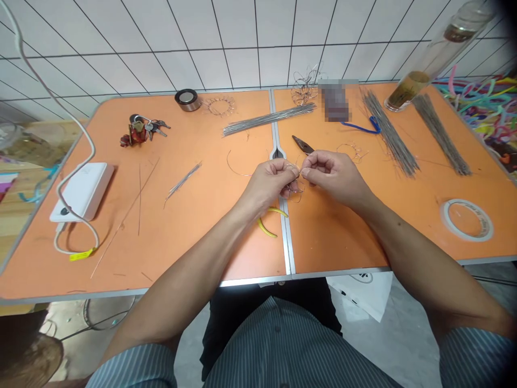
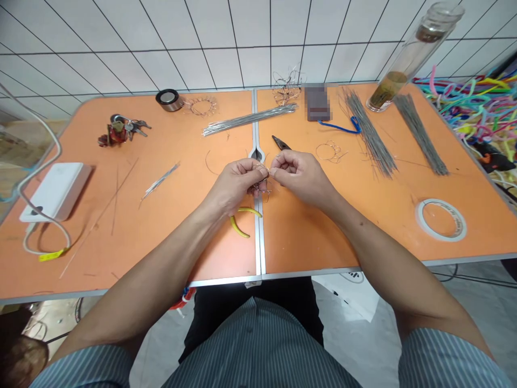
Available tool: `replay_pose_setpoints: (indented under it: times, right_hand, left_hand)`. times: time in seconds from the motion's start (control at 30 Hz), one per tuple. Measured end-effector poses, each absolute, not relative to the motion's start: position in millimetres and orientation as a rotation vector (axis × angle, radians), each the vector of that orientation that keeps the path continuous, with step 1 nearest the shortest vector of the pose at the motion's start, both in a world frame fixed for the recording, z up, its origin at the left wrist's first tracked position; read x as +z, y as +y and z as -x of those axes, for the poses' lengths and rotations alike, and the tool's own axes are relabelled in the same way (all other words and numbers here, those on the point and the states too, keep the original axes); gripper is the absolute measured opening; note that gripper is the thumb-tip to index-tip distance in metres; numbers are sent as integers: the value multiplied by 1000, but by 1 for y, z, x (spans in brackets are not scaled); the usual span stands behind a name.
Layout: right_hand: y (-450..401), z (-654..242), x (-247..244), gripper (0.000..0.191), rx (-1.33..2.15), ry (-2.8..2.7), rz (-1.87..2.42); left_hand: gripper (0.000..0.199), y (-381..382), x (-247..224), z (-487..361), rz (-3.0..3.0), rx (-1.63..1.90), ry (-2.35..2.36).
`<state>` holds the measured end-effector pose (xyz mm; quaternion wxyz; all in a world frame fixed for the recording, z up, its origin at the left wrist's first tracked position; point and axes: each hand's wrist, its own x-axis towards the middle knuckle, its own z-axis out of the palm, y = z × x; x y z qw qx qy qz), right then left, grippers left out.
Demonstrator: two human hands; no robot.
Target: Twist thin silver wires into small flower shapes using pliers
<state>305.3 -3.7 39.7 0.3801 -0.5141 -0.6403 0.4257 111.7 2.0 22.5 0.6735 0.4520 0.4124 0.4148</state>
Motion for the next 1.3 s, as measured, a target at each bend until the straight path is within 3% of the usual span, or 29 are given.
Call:
replay_pose_setpoints:
  times: [0.17, 0.43, 0.7, 0.9, 1.1, 1.17, 1.3]
  right_hand:
    - [-6, -310, 47, 11, 845, -1638, 1394]
    - [-50, -282, 43, 16, 393, -2342, 1446]
    - [-27, -330, 48, 29, 17, -2090, 1993]
    - [-12, -337, 29, 45, 32, -2125, 2125]
    - [-41, -287, 34, 41, -102, -2213, 1798]
    - [-62, -256, 35, 38, -1, -2444, 1642]
    - [-86, -213, 26, 40, 0, -2706, 1667]
  left_hand:
    - [20, 18, 29, -98, -837, 1019, 889]
    - [17, 26, 50, -51, -631, 1077, 949]
    - [18, 25, 43, -12, -536, 1140, 986]
    - [22, 31, 40, -4, -528, 1149, 941]
    - [20, 32, 34, -2, -507, 1150, 912]
    - [19, 32, 32, -2, -517, 1151, 902]
    - [20, 34, 31, -2, -514, 1162, 882]
